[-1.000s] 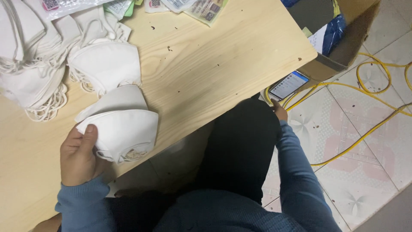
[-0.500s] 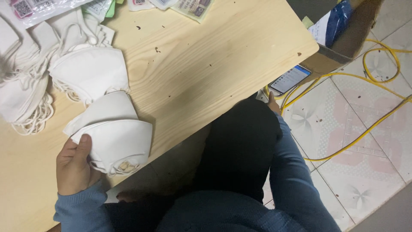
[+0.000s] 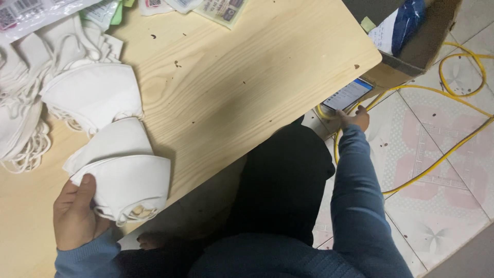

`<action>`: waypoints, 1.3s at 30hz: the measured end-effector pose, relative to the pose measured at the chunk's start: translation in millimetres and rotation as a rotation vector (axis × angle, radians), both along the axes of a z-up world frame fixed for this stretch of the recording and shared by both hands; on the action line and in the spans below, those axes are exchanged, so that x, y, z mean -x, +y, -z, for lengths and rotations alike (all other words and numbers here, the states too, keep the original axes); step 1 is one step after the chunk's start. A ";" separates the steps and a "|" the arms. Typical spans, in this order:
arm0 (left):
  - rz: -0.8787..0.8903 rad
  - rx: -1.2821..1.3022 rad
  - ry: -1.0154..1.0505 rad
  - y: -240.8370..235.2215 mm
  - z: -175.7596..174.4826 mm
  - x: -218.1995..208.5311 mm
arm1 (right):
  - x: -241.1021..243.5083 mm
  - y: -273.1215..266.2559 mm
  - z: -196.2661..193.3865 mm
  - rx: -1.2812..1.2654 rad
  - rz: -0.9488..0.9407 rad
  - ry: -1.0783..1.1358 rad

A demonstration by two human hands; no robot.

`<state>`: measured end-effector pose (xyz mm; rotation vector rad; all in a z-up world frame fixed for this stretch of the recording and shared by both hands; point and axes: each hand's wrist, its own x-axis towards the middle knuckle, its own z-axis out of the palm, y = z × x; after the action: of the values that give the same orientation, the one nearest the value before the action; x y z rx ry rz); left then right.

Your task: Picking up, unfolding, and stacking white face masks from a pile on a table.

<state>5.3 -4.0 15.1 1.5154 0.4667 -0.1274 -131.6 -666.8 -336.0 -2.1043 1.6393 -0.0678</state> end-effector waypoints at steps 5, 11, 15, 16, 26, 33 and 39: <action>0.023 -0.083 0.024 -8.0 -4.6 0.7 | -3.4 -37.1 38.4 0.101 -0.079 -0.089; -0.022 -0.121 0.019 3.0 7.1 0.9 | -7.2 -50.3 36.2 0.202 -0.067 -0.105; -0.007 -0.058 -0.011 4.2 12.2 -1.0 | -1.7 -58.8 43.6 0.150 -0.026 -0.146; 0.004 -0.065 -0.024 5.5 13.8 -0.8 | 1.5 -63.6 54.3 0.238 -0.021 -0.226; -0.021 -0.046 -0.005 -3.5 4.0 0.2 | 4.5 -63.2 23.4 0.334 -0.043 -0.386; -0.058 -0.088 0.025 -3.0 1.1 0.5 | -0.1 -62.3 16.3 0.254 0.092 -0.391; 0.004 -0.019 -0.014 -3.0 2.2 0.8 | 5.6 -55.2 20.9 0.244 0.095 -0.438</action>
<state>4.6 -7.1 12.9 1.5350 0.4552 -0.1158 -137.2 -722.0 -356.9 -1.9932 1.5156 -0.7386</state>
